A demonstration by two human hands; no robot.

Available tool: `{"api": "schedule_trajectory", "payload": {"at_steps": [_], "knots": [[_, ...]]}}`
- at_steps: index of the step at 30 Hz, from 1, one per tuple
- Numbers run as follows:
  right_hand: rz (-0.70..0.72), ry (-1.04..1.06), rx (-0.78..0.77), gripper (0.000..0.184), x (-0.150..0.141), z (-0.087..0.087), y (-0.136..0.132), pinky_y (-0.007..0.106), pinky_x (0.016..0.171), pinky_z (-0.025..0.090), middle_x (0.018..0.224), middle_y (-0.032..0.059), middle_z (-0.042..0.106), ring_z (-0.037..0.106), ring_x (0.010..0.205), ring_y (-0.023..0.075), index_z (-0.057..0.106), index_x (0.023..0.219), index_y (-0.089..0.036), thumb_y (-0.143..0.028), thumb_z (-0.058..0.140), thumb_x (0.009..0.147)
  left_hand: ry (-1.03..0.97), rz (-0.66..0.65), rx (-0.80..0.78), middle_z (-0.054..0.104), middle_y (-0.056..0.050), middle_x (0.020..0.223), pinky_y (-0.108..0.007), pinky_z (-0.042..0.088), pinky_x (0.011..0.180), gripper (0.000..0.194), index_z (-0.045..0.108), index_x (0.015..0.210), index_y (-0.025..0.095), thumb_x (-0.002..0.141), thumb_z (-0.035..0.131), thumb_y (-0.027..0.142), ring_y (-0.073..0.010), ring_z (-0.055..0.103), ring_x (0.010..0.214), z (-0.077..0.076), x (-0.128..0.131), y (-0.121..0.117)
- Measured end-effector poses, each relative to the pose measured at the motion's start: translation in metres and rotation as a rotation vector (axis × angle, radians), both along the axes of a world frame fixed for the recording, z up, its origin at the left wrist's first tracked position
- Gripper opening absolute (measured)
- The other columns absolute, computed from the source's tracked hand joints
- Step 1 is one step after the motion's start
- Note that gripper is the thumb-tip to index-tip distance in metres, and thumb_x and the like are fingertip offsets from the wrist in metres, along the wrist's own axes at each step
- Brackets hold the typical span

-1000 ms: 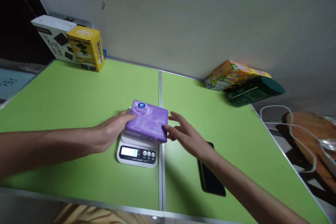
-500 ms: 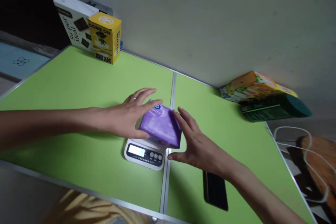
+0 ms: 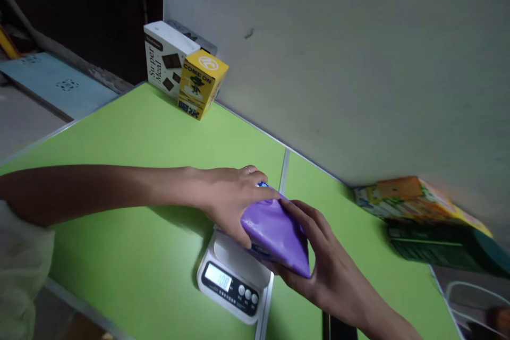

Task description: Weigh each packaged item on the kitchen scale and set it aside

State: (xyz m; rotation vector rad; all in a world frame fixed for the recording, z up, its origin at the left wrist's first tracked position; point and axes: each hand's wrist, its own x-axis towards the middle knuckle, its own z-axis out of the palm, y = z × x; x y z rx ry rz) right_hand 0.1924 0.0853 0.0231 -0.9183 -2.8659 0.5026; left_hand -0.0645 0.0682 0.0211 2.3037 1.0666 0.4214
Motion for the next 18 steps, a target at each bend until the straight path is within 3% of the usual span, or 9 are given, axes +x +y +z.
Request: {"api": "schedule_trajectory", "payload": {"at_steps": [6, 9, 11, 14, 16, 18], "knots": [[0.108, 0.049, -0.026, 0.085, -0.073, 0.015, 0.046, 0.05, 0.093, 0.055, 0.135, 0.0159, 0.045, 0.054, 0.122, 0.036, 0.029, 0.146, -0.034, -0.041, 0.073, 0.073, -0.034, 0.159, -0.075, 0.046, -0.014, 0.142, -0.049, 0.035, 0.112, 0.092, 0.044, 0.143, 0.022, 0.063, 0.077, 0.054, -0.0361, 0.036, 0.136, 0.016, -0.073, 0.007], [0.097, 0.147, -0.023, 0.078, -0.123, 0.032, 0.08, 0.052, 0.096, 0.052, 0.132, 0.0158, 0.049, 0.053, 0.12, 0.0369, 0.042, 0.14, -0.03, -0.047, 0.074, 0.071, -0.128, 0.347, -0.05, 0.031, -0.008, 0.154, -0.054, 0.025, 0.118, 0.082, 0.046, 0.14, 0.03, 0.066, 0.078, 0.047, -0.0381, 0.027, 0.142, 0.029, -0.113, 0.014], [0.074, 0.235, -0.005, 0.076, -0.159, 0.046, 0.107, 0.054, 0.095, 0.052, 0.128, 0.0156, 0.052, 0.055, 0.117, 0.0376, 0.048, 0.136, -0.029, -0.05, 0.074, 0.068, -0.318, 0.539, 0.011, 0.026, -0.004, 0.157, -0.058, 0.02, 0.119, 0.073, 0.047, 0.138, 0.031, 0.071, 0.075, 0.038, -0.0403, 0.02, 0.145, 0.038, -0.137, 0.023], [0.048, 0.32, 0.064, 0.079, -0.219, 0.064, 0.149, 0.056, 0.089, 0.053, 0.12, 0.0136, 0.055, 0.057, 0.109, 0.0366, 0.049, 0.135, -0.026, -0.045, 0.078, 0.064, -0.747, 0.864, 0.127, 0.036, -0.003, 0.152, -0.054, 0.017, 0.12, 0.061, 0.047, 0.138, 0.03, 0.079, 0.064, 0.023, -0.037, 0.016, 0.147, 0.046, -0.174, 0.045], [0.032, 0.362, 0.142, 0.084, -0.259, 0.071, 0.178, 0.058, 0.091, 0.051, 0.116, 0.0126, 0.055, 0.056, 0.109, 0.0367, 0.051, 0.135, -0.021, -0.039, 0.083, 0.059, -0.968, 1.042, 0.202, 0.042, -0.003, 0.149, -0.046, 0.016, 0.121, 0.059, 0.047, 0.138, 0.029, 0.081, 0.057, 0.016, -0.0317, 0.015, 0.149, 0.041, -0.201, 0.064], [0.034, 0.401, 0.204, 0.086, -0.299, 0.072, 0.209, 0.061, 0.096, 0.046, 0.114, 0.0121, 0.054, 0.054, 0.113, 0.0385, 0.052, 0.133, -0.015, -0.036, 0.084, 0.056, -1.02, 1.163, 0.256, 0.041, -0.003, 0.151, -0.038, 0.014, 0.122, 0.061, 0.048, 0.137, 0.028, 0.079, 0.057, 0.012, -0.0279, 0.015, 0.15, 0.029, -0.229, 0.085]]}}
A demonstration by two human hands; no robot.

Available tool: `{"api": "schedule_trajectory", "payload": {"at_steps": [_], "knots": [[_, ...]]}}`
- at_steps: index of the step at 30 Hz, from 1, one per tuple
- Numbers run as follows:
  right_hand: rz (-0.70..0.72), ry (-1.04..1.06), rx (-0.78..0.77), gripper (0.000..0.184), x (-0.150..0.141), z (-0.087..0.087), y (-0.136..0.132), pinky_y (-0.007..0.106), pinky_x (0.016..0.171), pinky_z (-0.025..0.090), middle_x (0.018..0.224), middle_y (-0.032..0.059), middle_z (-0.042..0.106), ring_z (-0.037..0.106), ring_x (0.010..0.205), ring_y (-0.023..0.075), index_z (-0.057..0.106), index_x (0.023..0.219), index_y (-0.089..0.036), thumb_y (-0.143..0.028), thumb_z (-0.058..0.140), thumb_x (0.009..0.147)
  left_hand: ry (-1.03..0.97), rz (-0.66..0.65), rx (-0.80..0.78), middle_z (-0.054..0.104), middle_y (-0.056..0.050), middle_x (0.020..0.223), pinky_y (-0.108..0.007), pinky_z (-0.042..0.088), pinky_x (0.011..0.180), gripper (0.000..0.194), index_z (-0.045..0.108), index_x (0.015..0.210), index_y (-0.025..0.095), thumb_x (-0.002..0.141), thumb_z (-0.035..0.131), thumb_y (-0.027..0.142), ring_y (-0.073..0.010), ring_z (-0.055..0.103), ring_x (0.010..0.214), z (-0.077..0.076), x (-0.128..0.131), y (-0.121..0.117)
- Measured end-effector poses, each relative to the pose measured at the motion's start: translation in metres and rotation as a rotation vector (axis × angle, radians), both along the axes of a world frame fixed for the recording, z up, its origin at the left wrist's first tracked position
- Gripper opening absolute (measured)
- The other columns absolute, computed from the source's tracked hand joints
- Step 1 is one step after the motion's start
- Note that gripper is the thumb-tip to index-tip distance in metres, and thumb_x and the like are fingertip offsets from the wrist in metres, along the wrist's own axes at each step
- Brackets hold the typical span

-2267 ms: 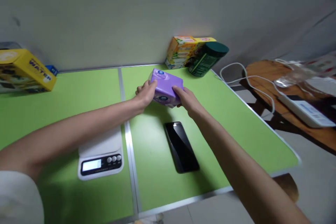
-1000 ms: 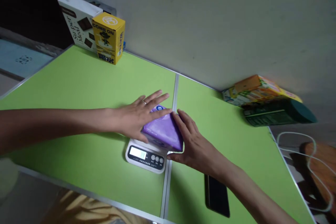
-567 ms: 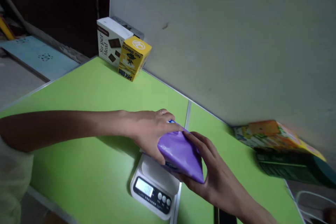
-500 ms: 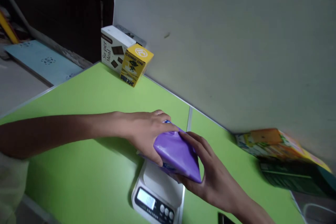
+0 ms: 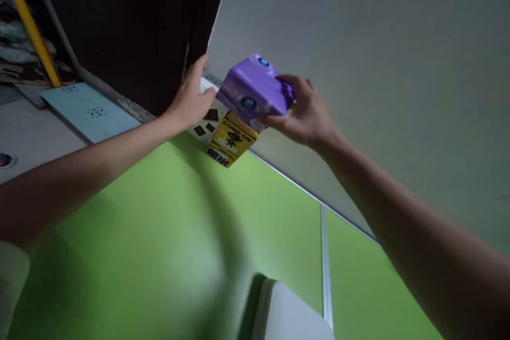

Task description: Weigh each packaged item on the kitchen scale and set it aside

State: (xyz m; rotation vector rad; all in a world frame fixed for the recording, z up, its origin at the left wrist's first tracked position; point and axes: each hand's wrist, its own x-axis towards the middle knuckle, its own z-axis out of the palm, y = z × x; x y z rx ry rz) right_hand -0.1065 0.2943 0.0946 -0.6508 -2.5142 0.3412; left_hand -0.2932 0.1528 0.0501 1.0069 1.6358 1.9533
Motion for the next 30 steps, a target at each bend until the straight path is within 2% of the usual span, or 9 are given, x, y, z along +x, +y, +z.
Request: {"api": "schedule_trajectory", "payload": {"at_steps": [4, 8, 11, 14, 18, 21, 24, 27, 30], "knots": [[0.098, 0.085, 0.069, 0.071, -0.066, -0.016, 0.061, 0.063, 0.102, 0.041, 0.117, 0.0085, 0.055, 0.052, 0.12, 0.0371, 0.054, 0.129, -0.019, -0.046, 0.077, 0.068, 0.22, 0.101, -0.065, 0.029, -0.003, 0.159, -0.036, 0.006, 0.123, 0.066, 0.047, 0.137, 0.026, 0.073, 0.061, 0.012, -0.0258, 0.01, 0.151, -0.036, -0.041, 0.033], [0.148, 0.053, 0.142, 0.067, -0.106, -0.039, 0.1, 0.059, 0.104, 0.041, 0.121, 0.0121, 0.055, 0.053, 0.12, 0.0371, 0.057, 0.125, -0.017, -0.054, 0.073, 0.071, 0.587, 0.087, -0.089, 0.017, -0.003, 0.163, -0.046, 0.002, 0.123, 0.077, 0.033, 0.146, 0.026, 0.075, 0.061, 0.019, -0.0277, 0.003, 0.151, -0.063, -0.048, 0.056], [0.151, -0.014, 0.19, 0.066, -0.122, -0.051, 0.106, 0.06, 0.107, 0.038, 0.123, 0.014, 0.056, 0.053, 0.121, 0.0375, 0.06, 0.123, -0.016, -0.056, 0.071, 0.072, 0.735, 0.073, -0.151, 0.017, -0.005, 0.163, -0.055, 0.003, 0.12, 0.077, 0.028, 0.148, 0.028, 0.077, 0.057, 0.021, -0.0316, 0.007, 0.15, -0.073, -0.044, 0.069], [0.139, -0.04, 0.195, 0.067, -0.129, -0.057, 0.104, 0.059, 0.111, 0.034, 0.126, 0.0145, 0.056, 0.05, 0.125, 0.0372, 0.057, 0.126, -0.017, -0.056, 0.07, 0.074, 0.752, 0.088, -0.192, 0.017, -0.004, 0.163, -0.059, 0.004, 0.119, 0.076, 0.028, 0.148, 0.03, 0.078, 0.054, 0.019, -0.0336, 0.008, 0.15, -0.079, -0.042, 0.078], [0.137, -0.023, 0.195, 0.07, -0.123, -0.055, 0.094, 0.061, 0.113, 0.029, 0.132, 0.0158, 0.053, 0.043, 0.132, 0.0377, 0.05, 0.132, -0.019, -0.058, 0.067, 0.076, 0.738, 0.105, -0.249, 0.016, -0.003, 0.162, -0.057, 0.006, 0.12, 0.081, 0.027, 0.149, 0.028, 0.074, 0.057, 0.018, -0.0347, 0.007, 0.149, -0.073, -0.038, 0.073], [0.129, 0.042, 0.203, 0.064, -0.096, -0.046, 0.066, 0.062, 0.111, 0.029, 0.134, 0.0166, 0.051, 0.04, 0.134, 0.0377, 0.046, 0.134, -0.019, -0.055, 0.061, 0.083, 0.779, 0.129, -0.298, 0.018, -0.002, 0.161, -0.054, 0.006, 0.122, 0.078, 0.031, 0.147, 0.025, 0.074, 0.059, 0.018, -0.0333, 0.005, 0.149, -0.059, -0.022, 0.055], [0.148, 0.055, 0.176, 0.045, -0.038, -0.04, 0.015, 0.058, 0.104, 0.04, 0.125, 0.0159, 0.058, 0.051, 0.123, 0.0343, 0.052, 0.126, -0.018, -0.042, 0.056, 0.088, 0.924, 0.046, -0.315, 0.022, -0.01, 0.159, -0.049, 0.008, 0.123, 0.067, 0.043, 0.139, 0.017, 0.073, 0.056, 0.013, -0.0319, 0.011, 0.149, -0.045, 0.013, 0.026], [0.28, -0.062, 0.066, 0.021, 0.042, -0.041, -0.048, 0.046, 0.091, 0.052, 0.108, 0.0131, 0.067, 0.063, 0.102, 0.0264, 0.063, 0.105, -0.017, -0.025, 0.053, 0.089, 1.088, -0.156, -0.279, 0.022, -0.015, 0.158, -0.051, 0.009, 0.122, 0.052, 0.055, 0.125, 0.014, 0.074, 0.055, 0.012, -0.0336, 0.013, 0.148, -0.03, 0.059, -0.006], [0.328, -0.173, -0.086, 0.018, 0.12, -0.043, -0.108, 0.039, 0.084, 0.055, 0.097, 0.0124, 0.071, 0.066, 0.093, 0.0225, 0.066, 0.1, -0.015, -0.017, 0.051, 0.089, 1.166, -0.452, -0.248, 0.028, -0.017, 0.155, -0.059, 0.01, 0.119, 0.036, 0.061, 0.113, 0.015, 0.078, 0.054, 0.018, -0.0347, 0.017, 0.147, -0.012, 0.111, -0.033]]}}
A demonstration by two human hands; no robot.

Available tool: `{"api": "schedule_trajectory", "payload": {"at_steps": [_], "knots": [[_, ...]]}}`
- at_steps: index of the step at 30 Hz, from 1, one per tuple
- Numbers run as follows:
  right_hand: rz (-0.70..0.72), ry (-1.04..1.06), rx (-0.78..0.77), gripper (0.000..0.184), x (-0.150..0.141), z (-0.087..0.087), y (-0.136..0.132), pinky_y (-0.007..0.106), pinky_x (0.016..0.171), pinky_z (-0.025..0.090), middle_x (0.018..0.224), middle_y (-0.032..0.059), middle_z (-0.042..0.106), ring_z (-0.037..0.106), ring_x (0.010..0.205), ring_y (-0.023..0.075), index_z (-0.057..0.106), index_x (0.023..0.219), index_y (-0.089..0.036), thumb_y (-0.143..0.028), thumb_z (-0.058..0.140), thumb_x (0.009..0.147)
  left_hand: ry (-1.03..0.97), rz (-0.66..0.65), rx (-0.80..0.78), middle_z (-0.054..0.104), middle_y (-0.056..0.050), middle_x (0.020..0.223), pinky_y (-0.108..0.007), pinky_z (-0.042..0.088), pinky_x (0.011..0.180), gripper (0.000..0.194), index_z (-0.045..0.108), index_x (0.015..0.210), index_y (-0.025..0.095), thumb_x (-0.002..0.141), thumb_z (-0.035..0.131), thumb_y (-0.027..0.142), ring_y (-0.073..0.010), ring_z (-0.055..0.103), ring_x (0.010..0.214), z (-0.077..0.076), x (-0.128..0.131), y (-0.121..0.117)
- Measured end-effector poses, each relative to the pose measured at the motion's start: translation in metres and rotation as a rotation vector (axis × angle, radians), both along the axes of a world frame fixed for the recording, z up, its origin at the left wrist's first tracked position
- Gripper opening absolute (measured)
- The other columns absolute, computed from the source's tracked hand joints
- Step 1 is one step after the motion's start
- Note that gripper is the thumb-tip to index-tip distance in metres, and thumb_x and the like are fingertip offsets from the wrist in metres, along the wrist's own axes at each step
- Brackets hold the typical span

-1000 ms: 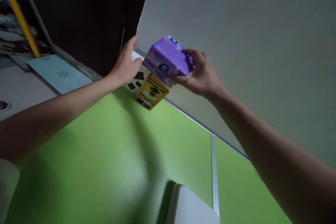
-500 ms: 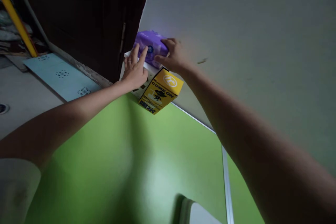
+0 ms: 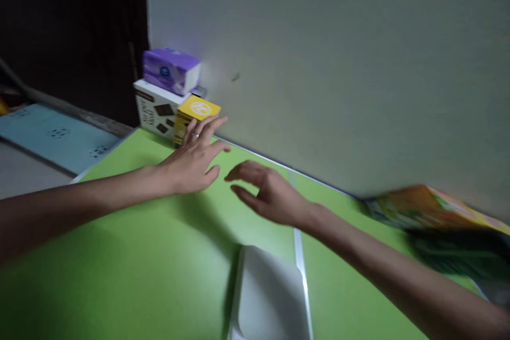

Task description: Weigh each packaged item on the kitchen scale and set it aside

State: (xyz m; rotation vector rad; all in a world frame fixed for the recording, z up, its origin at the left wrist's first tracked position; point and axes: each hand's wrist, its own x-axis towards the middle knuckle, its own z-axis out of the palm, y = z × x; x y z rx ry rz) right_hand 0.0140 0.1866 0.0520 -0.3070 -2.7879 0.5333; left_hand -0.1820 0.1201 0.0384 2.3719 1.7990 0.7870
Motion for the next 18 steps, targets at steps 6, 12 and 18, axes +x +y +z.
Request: {"api": "schedule_trajectory", "payload": {"at_steps": [6, 12, 18], "knots": [[-0.095, -0.062, -0.315, 0.021, 0.116, 0.011, -0.077, 0.029, 0.084, 0.053, 0.098, 0.0109, 0.073, 0.067, 0.091, 0.0188, 0.068, 0.101, -0.013, -0.015, 0.054, 0.086, 0.109, -0.539, -0.472, 0.062, -0.001, 0.079, -0.061, 0.005, 0.12, 0.018, 0.057, 0.077, 0.02, 0.085, 0.041, 0.022, -0.0182, 0.064, 0.084, 0.03, 0.112, -0.027], [-0.018, -0.064, -0.75, 0.032, 0.223, -0.014, -0.119, 0.024, 0.093, 0.048, 0.113, 0.0129, 0.071, 0.066, 0.102, 0.0208, 0.067, 0.113, -0.012, -0.029, 0.056, 0.087, 0.242, -0.768, -0.83, 0.061, 0.0, 0.07, -0.043, 0.047, 0.099, 0.021, 0.06, 0.076, 0.023, 0.086, 0.042, 0.027, -0.0173, 0.06, 0.064, 0.035, 0.219, -0.041], [-0.317, 0.1, -0.893, 0.025, 0.313, -0.062, -0.122, 0.026, 0.089, 0.05, 0.105, 0.0046, 0.075, 0.07, 0.094, 0.0192, 0.073, 0.101, -0.021, -0.033, 0.062, 0.082, 0.458, -0.815, -0.985, 0.068, -0.008, 0.091, -0.034, 0.052, 0.071, 0.025, 0.063, 0.094, 0.02, 0.084, 0.043, 0.031, -0.0231, 0.065, 0.079, 0.023, 0.323, -0.008]]}}
